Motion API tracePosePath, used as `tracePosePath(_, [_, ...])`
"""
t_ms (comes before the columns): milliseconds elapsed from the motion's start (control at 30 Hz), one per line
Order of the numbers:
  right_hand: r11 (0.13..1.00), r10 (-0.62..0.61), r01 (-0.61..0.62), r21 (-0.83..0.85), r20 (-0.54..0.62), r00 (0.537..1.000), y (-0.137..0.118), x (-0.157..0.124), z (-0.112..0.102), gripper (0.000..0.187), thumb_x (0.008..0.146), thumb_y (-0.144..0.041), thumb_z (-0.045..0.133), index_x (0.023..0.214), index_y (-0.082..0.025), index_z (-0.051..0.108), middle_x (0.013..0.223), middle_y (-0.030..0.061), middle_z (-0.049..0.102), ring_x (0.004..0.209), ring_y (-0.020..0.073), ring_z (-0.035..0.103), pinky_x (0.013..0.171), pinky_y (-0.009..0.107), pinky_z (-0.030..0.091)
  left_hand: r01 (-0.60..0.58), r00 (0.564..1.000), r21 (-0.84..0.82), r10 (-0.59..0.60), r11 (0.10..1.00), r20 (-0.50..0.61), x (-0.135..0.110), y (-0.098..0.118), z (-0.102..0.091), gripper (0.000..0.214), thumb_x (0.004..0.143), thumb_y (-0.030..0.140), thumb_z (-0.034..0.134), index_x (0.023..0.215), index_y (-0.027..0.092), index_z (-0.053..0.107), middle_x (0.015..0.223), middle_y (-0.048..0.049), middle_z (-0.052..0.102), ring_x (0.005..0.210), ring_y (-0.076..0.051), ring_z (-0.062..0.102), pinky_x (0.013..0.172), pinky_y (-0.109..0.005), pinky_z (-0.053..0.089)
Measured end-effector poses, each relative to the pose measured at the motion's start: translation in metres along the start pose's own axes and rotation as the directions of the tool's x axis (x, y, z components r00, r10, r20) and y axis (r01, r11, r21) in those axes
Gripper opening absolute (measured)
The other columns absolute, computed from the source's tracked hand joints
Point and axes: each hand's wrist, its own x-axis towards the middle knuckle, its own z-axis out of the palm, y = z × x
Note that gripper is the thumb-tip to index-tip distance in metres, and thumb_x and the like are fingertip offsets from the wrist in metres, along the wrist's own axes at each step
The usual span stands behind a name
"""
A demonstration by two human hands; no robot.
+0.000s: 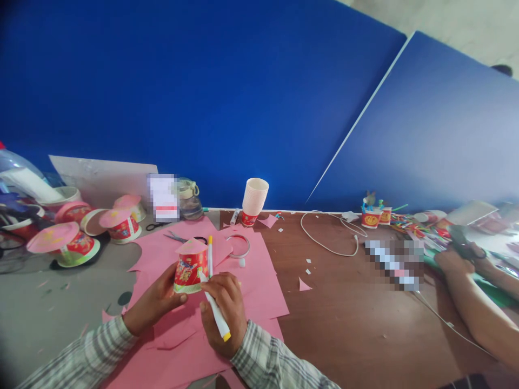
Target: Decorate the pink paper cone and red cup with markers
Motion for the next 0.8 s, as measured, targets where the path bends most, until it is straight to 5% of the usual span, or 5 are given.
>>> tracePosePath(800, [0.995, -0.059, 0.062, -0.073, 0.046, 0.997, -0.0039, -0.0027, -0.001, 0.026, 0.081, -0.022, 0.056, 0.106, -0.023, 0.061, 0.095, 0.0048, 0.063, 0.09, 0.0226, 0.06, 0.088, 0.046, 0.051, 0.003, 1.0, 0.034, -0.002, 0.999, -0.026, 0.0006, 0.0003, -0.0012, 0.07, 0.047, 0.042, 0.077, 0.109, 0.023, 0.049, 0.102, -0.0053, 0.066, 0.094, -0.029, 0.057, 0.08, -0.04, 0.047])
